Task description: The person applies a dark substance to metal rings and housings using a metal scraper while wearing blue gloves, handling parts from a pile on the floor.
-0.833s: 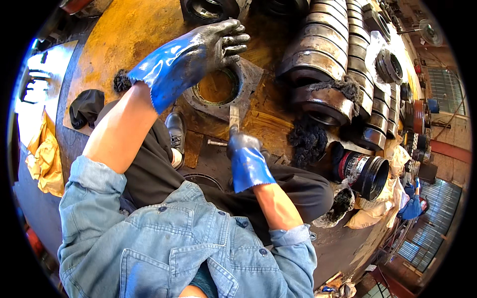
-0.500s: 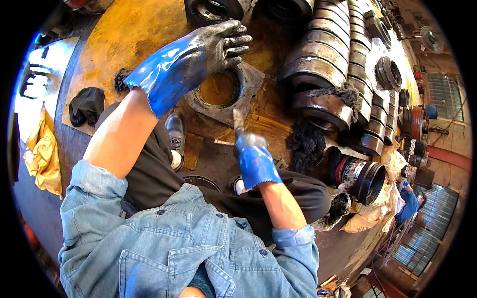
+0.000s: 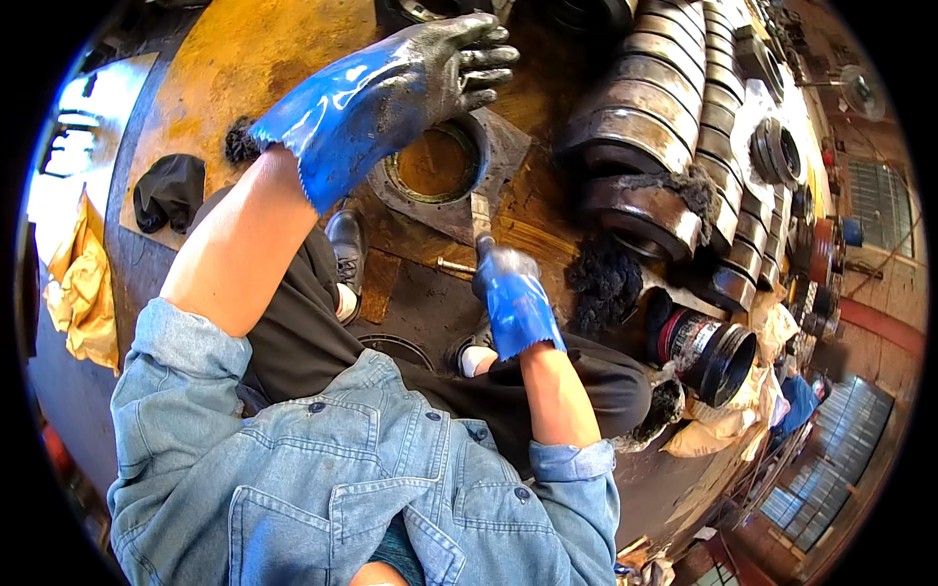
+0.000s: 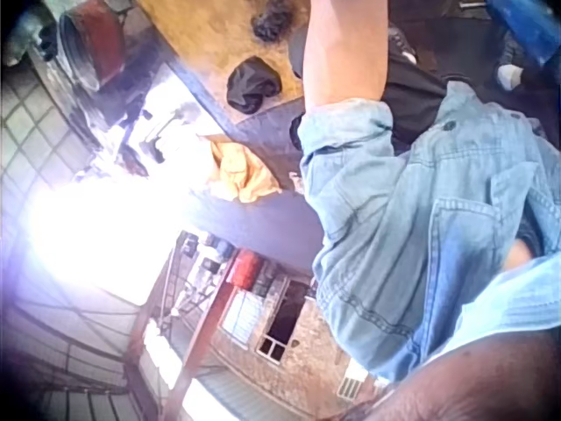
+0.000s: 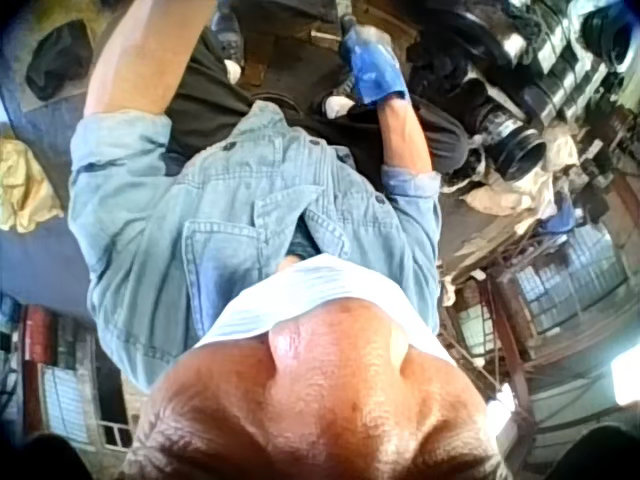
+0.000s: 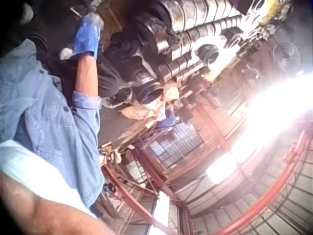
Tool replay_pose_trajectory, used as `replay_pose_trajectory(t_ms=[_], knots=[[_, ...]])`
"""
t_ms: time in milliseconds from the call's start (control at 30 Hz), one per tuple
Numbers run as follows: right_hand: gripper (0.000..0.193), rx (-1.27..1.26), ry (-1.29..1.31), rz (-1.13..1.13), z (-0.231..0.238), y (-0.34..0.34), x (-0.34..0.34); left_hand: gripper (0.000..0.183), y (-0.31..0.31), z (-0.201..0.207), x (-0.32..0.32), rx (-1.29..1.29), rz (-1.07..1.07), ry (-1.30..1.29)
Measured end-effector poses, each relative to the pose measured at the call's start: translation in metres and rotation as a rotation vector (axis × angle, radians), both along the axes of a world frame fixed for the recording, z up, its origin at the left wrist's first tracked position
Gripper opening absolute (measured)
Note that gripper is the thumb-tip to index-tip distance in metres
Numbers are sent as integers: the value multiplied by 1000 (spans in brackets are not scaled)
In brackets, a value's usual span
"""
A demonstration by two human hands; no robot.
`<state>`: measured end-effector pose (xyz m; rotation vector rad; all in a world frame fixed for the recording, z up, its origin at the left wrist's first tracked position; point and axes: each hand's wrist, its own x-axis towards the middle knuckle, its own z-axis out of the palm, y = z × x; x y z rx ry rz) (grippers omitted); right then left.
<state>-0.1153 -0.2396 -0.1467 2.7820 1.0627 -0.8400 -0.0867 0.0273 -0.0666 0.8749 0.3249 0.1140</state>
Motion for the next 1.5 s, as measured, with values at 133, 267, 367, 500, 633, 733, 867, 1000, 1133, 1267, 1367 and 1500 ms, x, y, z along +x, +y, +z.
replay_pose_trajectory(t_ms=[133,267,367,500,633,733,867,1000,1133,1267,1367,1500], knots=[[36,122,10,-50,-7,-17,5,43,-12,11,7,-29,-34,78],[29,-58,63,27,-1,-24,-23,43,-19,12,17,-29,-34,145],[44,-93,52,177,6,-12,-39,43,11,-9,3,-173,-84,-70],[46,143,29,223,3,-21,-27,40,3,4,5,-144,-48,67],[57,220,98,226,17,-30,-40,37,-6,9,7,-116,-38,121],[73,256,131,263,26,-21,-38,37,-4,13,10,-84,-24,106],[73,279,86,228,22,-19,-42,37,-4,14,10,-93,-33,112],[53,-19,137,80,21,-8,-47,37,-4,17,8,-50,-9,90],[53,81,67,4,9,11,-11,40,8,7,4,-101,47,64],[54,4,93,-24,8,6,-5,40,2,14,8,-175,-41,114],[48,-298,120,-60,-2,8,-8,39,1,9,8,-199,-16,43],[37,-46,59,-97,18,17,6,40,8,14,-12,-161,53,-49]])
